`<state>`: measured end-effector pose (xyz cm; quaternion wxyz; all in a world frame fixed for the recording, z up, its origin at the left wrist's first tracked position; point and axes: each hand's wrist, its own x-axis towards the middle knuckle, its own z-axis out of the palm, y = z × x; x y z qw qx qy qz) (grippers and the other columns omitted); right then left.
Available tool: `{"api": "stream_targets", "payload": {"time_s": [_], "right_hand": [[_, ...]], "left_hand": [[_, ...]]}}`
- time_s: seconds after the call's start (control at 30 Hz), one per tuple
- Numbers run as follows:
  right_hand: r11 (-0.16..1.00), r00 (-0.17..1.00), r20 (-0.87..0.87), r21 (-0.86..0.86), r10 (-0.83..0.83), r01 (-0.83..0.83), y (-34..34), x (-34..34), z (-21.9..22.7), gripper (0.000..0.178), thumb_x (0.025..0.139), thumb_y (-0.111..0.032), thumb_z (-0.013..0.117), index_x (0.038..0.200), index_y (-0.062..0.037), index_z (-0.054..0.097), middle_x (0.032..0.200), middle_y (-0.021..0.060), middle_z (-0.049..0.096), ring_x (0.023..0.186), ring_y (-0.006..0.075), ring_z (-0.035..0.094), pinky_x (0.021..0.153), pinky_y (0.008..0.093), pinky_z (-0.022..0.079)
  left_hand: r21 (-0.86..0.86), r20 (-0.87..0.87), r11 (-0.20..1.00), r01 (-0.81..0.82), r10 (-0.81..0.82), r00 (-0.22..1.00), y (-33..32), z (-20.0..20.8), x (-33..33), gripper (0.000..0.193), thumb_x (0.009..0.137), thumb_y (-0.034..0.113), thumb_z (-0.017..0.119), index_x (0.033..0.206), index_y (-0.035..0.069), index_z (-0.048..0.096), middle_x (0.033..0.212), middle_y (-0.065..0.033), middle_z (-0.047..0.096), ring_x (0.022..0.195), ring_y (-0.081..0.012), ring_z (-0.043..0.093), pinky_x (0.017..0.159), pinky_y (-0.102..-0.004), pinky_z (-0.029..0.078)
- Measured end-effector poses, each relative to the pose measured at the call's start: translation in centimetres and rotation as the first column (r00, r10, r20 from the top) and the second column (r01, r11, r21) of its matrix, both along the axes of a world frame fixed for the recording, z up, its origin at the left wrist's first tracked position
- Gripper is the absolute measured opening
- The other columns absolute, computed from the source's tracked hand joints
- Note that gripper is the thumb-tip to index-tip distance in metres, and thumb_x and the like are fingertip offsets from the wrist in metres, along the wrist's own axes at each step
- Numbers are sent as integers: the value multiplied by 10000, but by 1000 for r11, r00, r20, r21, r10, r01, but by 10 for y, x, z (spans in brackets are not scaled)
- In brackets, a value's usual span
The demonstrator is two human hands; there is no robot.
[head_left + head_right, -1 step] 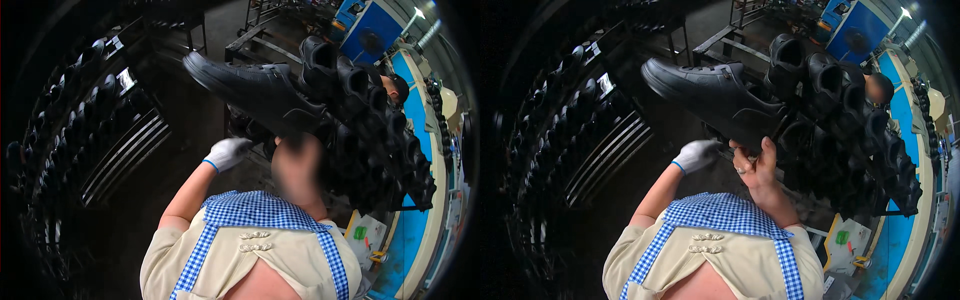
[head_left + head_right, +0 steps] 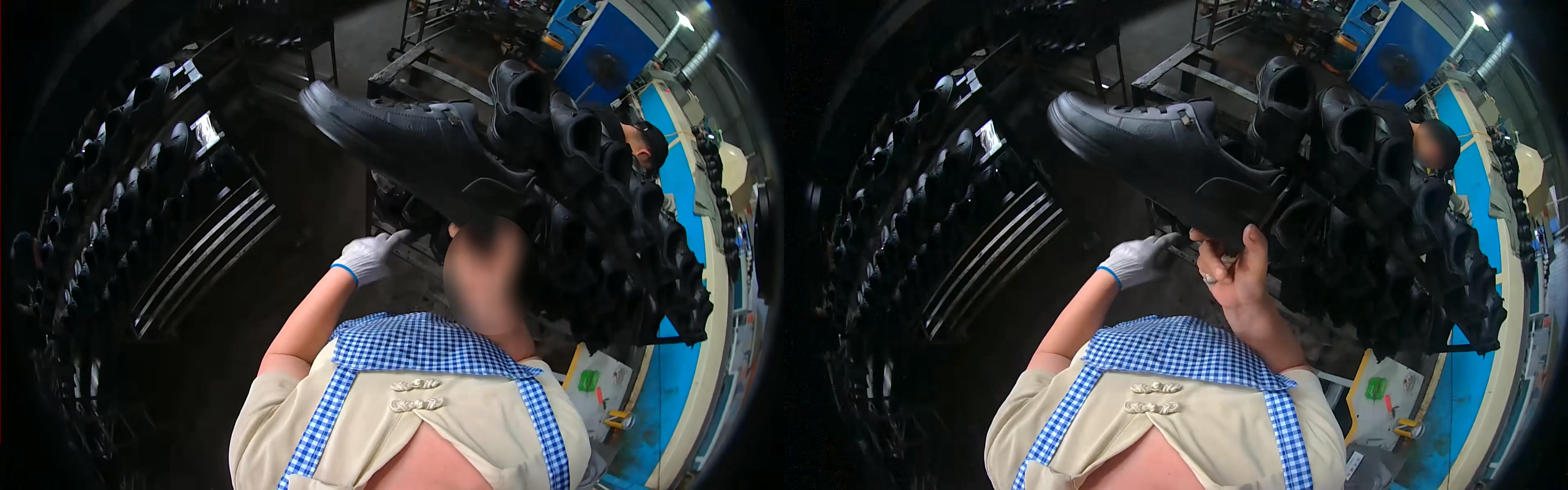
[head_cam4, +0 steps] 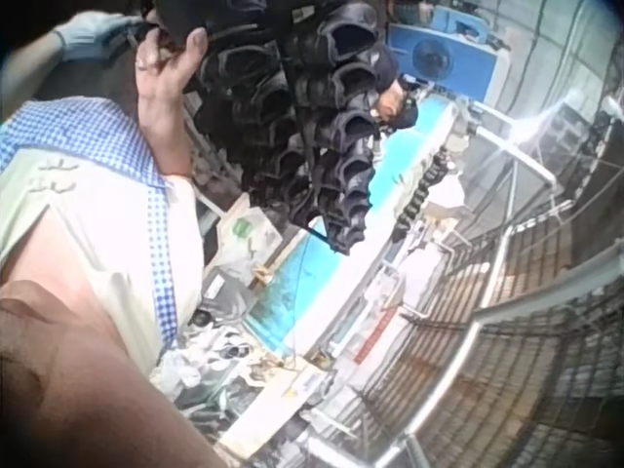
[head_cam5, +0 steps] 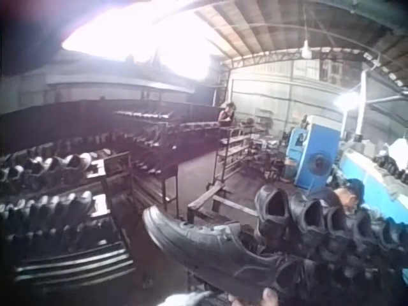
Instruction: The person uses a small knife to trim excess material from the edges and seams of black shoes. They pick up shoes from a metal rack, scrape the knife along the shoe's perimeter, and place the shoes back on the rack. The process is repeated for multiple shoes throughout the clip.
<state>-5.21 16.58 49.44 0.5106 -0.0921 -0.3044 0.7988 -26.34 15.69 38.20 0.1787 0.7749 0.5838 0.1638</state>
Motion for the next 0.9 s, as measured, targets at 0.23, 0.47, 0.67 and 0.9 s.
{"api": "stream_targets", "payload": {"time_s": [0.23,0.47,0.67,0.9], "right_hand": [[719,730,241,525,-639,456,43,-48,16,847,716,-14,808,1378,-20,278,1127,137,558,884,169,615,766,301,540],[628,589,278,556,-758,545,119,-73,4,794,854,-137,766,1422,6,230,1159,236,620,601,152,676,578,243,541],[735,704,285,468,-651,491,67,-36,-45,489,928,-84,680,1332,8,421,1085,138,651,584,64,595,467,183,459],[624,579,261,484,-773,614,65,13,-46,417,922,-78,693,1271,-1,477,986,55,622,588,25,495,473,165,414]], "left_hand": [[-259,461,966,14,111,880,8,47,-9,514,821,256,737,1299,147,583,1133,-75,683,943,-222,688,857,-348,545],[123,885,986,-114,-57,463,21,78,10,490,870,-15,677,1336,21,526,1295,-108,540,1184,-217,560,1015,-335,468],[512,661,858,-45,-360,658,35,134,35,416,878,-59,627,1286,-1,569,1257,-115,590,1138,-210,603,961,-312,489],[799,185,601,38,-305,934,116,220,104,524,852,231,736,1299,21,560,1286,-178,577,1124,-327,620,979,-392,493]]}}
